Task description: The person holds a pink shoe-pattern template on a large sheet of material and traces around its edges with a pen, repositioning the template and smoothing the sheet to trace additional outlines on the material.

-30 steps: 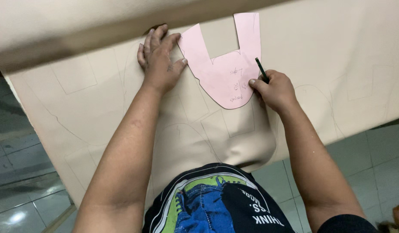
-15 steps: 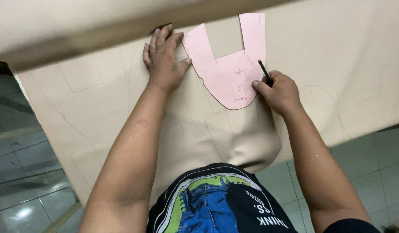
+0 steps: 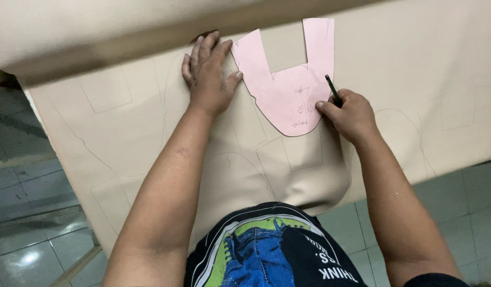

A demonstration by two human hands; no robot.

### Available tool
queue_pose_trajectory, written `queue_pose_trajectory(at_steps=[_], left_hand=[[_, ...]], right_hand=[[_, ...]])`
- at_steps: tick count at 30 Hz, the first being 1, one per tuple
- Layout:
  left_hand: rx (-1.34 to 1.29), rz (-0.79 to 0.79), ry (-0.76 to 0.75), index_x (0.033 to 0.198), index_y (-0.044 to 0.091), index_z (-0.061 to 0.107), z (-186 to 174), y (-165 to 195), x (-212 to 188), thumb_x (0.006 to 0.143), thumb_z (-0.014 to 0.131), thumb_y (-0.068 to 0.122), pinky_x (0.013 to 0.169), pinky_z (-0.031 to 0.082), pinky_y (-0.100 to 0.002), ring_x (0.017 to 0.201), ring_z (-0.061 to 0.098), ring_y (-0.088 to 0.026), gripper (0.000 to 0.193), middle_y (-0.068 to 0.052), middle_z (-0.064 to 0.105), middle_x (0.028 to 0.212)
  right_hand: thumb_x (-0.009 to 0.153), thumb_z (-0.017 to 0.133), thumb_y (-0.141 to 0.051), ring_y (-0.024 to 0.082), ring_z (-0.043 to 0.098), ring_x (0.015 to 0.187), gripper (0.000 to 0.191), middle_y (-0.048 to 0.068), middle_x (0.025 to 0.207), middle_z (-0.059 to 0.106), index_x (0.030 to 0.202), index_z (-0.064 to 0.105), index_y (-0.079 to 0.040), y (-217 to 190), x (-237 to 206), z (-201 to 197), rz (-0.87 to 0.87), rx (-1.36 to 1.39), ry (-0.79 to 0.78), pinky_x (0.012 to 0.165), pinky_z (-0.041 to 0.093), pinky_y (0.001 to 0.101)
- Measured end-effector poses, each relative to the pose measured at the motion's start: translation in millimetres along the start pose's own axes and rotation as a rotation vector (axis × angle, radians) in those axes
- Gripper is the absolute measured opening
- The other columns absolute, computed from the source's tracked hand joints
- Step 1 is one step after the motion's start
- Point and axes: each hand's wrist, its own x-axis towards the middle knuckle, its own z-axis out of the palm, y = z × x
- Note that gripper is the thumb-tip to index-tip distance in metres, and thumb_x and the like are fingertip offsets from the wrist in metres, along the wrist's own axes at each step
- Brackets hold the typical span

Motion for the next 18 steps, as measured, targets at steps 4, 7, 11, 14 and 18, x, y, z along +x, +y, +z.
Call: queue_pose_trajectory(at_steps=[4, 7, 11, 14, 18], left_hand=[[0.008, -0.002, -0.014, 0.148, 0.018, 0.052, 1.5, 0.4, -0.3, 0.088, 0.078, 0.029, 0.124, 0.001, -0.052, 0.155, 0.014, -0.026, 0.067, -0.004, 0.030, 0.164], [0.011, -0.003, -0.023, 0.149, 0.018, 0.051, 1.8, 0.1, -0.5, 0.088, 0.078, 0.030, 0.124, 0.000, -0.052, 0.155, 0.014, -0.026, 0.067, -0.004, 0.030, 0.164], [0.018, 0.014, -0.025, 0.150, 0.019, 0.051, 1.6, -1.0, -1.6, 0.090, 0.077, 0.029, 0.125, 0.000, -0.052, 0.155, 0.013, -0.026, 0.067, -0.004, 0.029, 0.164], [0.033, 0.018, -0.021, 0.151, 0.020, 0.051, 2.5, -1.2, -2.6, 0.091, 0.076, 0.029, 0.125, 0.001, -0.052, 0.156, 0.013, -0.026, 0.066, -0.003, 0.029, 0.165], [0.038, 0.027, -0.018, 0.151, 0.020, 0.051, 3.7, -1.5, -2.8, 0.090, 0.076, 0.029, 0.125, 0.000, -0.052, 0.156, 0.014, -0.026, 0.066, -0.003, 0.030, 0.165]], right_hand=[[0.088, 0.077, -0.038, 0.020, 0.065, 0.066, 0.034, 0.008, 0.074, 0.070, 0.087, 0.068, -0.005, -2.7, -0.5, -2.4, -0.001, -0.011, -0.011, 0.065, 0.052, 0.0357], [0.088, 0.077, -0.038, 0.020, 0.065, 0.066, 0.034, 0.009, 0.075, 0.070, 0.088, 0.068, -0.006, -5.0, -1.3, -3.4, 0.020, -0.036, -0.024, 0.065, 0.052, 0.0351], [0.088, 0.076, -0.038, 0.018, 0.065, 0.066, 0.033, 0.008, 0.075, 0.071, 0.088, 0.069, -0.006, -6.2, -3.6, -4.4, 0.035, -0.004, -0.042, 0.065, 0.053, 0.0341], [0.088, 0.077, -0.038, 0.018, 0.065, 0.066, 0.034, 0.007, 0.074, 0.071, 0.088, 0.069, -0.006, -5.8, -3.8, -5.1, 0.015, -0.004, -0.041, 0.065, 0.053, 0.0338], [0.090, 0.078, -0.039, 0.020, 0.063, 0.064, 0.036, 0.009, 0.072, 0.068, 0.088, 0.067, -0.005, -4.6, -3.1, -4.5, -0.010, -0.072, -0.019, 0.063, 0.051, 0.0354]])
